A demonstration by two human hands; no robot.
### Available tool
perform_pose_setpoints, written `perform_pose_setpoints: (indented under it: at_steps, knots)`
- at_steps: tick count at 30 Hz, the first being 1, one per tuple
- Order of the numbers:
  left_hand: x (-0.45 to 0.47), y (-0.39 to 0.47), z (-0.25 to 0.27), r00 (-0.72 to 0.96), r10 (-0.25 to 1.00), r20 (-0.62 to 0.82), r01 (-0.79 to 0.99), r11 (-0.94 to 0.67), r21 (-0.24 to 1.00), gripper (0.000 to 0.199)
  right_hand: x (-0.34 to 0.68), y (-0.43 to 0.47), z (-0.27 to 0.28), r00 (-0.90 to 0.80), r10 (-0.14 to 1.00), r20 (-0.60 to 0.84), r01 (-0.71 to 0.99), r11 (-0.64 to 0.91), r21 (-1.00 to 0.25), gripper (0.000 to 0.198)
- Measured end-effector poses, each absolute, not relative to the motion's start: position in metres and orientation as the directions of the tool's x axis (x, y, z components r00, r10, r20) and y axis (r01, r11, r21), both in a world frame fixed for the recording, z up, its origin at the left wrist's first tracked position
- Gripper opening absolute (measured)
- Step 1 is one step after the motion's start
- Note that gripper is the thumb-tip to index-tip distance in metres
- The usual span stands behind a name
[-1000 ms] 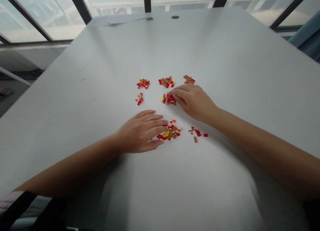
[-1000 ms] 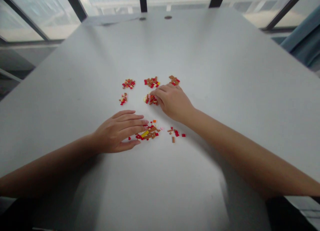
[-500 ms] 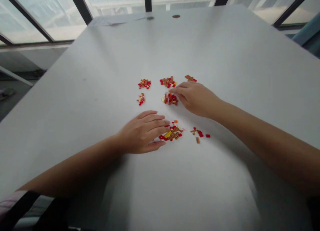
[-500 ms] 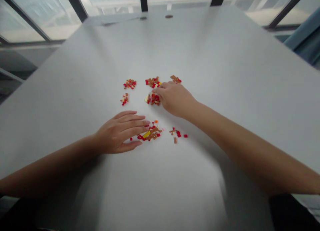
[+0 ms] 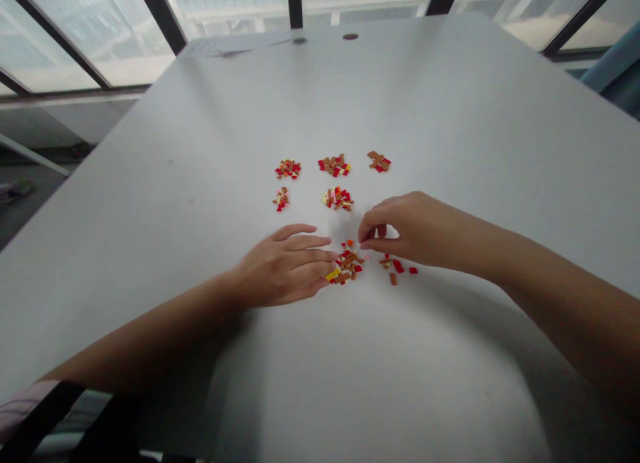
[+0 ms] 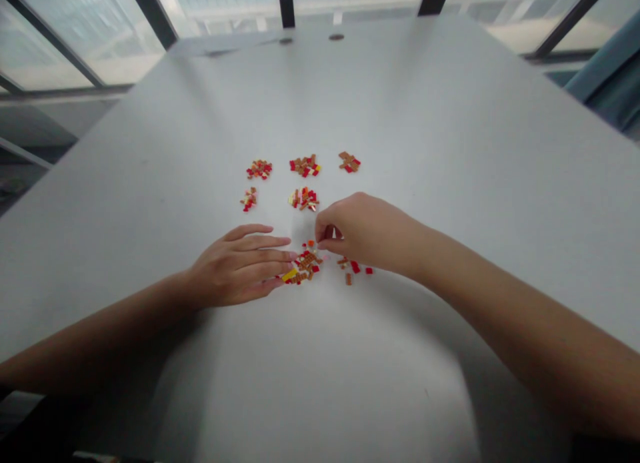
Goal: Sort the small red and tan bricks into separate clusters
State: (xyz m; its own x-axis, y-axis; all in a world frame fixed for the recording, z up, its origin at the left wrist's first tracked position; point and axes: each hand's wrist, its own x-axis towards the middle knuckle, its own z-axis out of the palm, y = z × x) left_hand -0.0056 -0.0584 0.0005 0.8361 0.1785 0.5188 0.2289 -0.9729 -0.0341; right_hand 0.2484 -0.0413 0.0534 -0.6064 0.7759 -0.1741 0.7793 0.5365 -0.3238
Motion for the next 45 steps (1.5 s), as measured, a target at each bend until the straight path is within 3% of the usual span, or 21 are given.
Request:
perform_pose_setpoints:
  at_steps: [8, 14, 23, 31, 36, 45]
  knots:
    - [-0.004, -0.059, 0.003, 0.846, 0.204, 0.493, 0.262, -0.964, -0.051, 0.018, 0.250, -0.043, 0.049, -0.583, 0.771, -0.256, 0.808, 0.519, -0.278, 0.015]
    - [-0.002, -0.058, 0.000, 0.846, 0.218, 0.486, 0.273, -0.961, -0.045, 0.022, 0.247, -0.047, 0.049, -0.570, 0.797, -0.198, 0.810, 0.505, -0.299, 0.018]
    - [0.000, -0.056, -0.001, 0.843, 0.212, 0.494, 0.268, -0.962, -0.046, 0.020, 0.250, -0.047, 0.048, -0.527, 0.814, -0.244, 0.836, 0.446, -0.318, 0.005]
    - [0.001, -0.055, -0.001, 0.841, 0.200, 0.502, 0.262, -0.964, -0.054, 0.018, 0.247, -0.047, 0.035, -0.605, 0.796, 0.022, 0.727, 0.563, -0.393, 0.006]
    - [0.002, -0.055, 0.000, 0.845, 0.205, 0.494, 0.265, -0.963, -0.053, 0.018, 0.245, -0.047, 0.032, -0.562, 0.827, -0.024, 0.760, 0.505, -0.409, 0.005]
    - [0.001, -0.055, -0.001, 0.845, 0.216, 0.489, 0.271, -0.962, -0.044, 0.018, 0.251, -0.043, 0.039, -0.599, 0.794, -0.107, 0.770, 0.533, -0.352, 0.010]
